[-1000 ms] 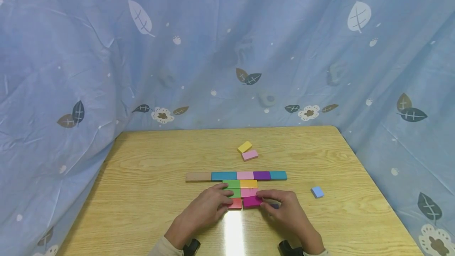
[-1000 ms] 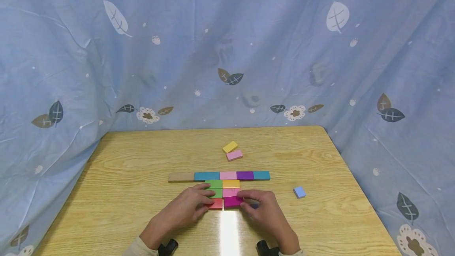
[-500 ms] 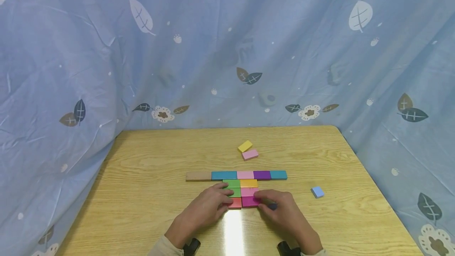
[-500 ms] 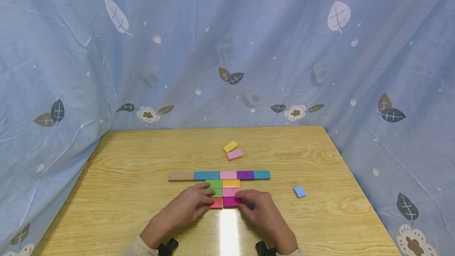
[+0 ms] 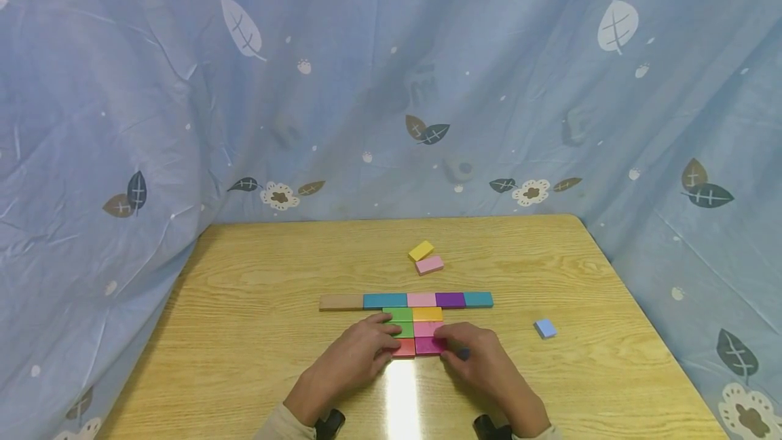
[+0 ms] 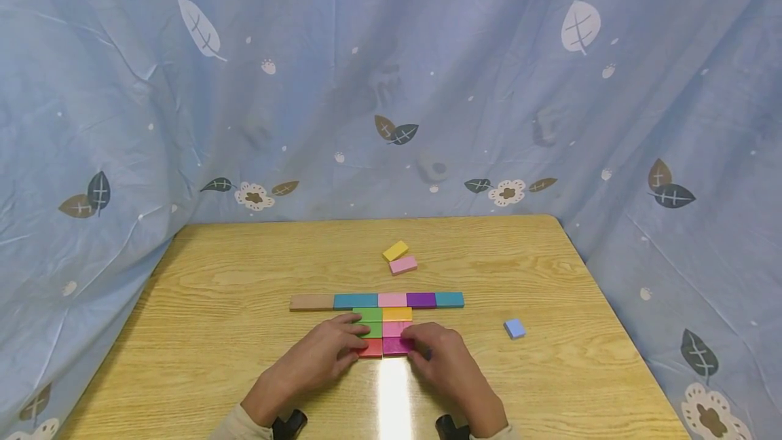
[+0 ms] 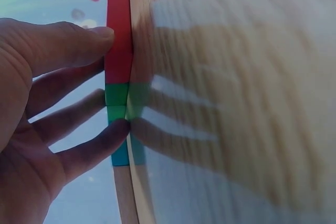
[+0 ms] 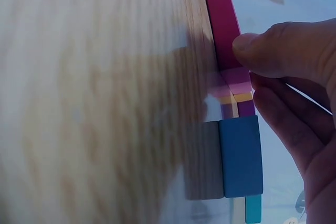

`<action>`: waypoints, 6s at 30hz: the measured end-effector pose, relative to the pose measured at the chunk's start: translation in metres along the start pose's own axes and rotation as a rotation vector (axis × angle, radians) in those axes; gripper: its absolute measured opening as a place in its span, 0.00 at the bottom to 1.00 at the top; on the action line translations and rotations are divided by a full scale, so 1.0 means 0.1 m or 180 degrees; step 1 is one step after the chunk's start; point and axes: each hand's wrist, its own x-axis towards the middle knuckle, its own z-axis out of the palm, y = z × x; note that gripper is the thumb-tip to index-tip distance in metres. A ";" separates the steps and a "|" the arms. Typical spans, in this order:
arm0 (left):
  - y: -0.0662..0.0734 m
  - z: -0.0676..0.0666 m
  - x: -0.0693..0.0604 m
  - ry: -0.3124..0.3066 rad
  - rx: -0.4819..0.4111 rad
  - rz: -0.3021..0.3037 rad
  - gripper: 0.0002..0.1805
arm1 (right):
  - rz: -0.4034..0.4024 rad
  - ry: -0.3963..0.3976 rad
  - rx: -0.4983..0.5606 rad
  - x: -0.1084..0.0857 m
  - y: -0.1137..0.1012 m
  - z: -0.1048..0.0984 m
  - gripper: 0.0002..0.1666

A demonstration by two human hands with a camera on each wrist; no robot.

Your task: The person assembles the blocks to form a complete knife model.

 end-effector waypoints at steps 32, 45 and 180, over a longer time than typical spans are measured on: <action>0.04 -0.02 0.03 0.0107 0.0124 0.0170 0.11 | -0.0091 0.0349 0.0066 0.08 0.05 -0.16 0.20; 0.29 0.02 0.34 -0.0155 0.0326 0.0253 0.15 | 0.0025 0.0580 0.0083 0.58 0.37 -0.60 0.19; 0.37 0.21 0.45 -0.0277 0.0343 -0.0095 0.16 | 0.0604 -0.0063 -0.0101 0.26 0.59 -0.37 0.20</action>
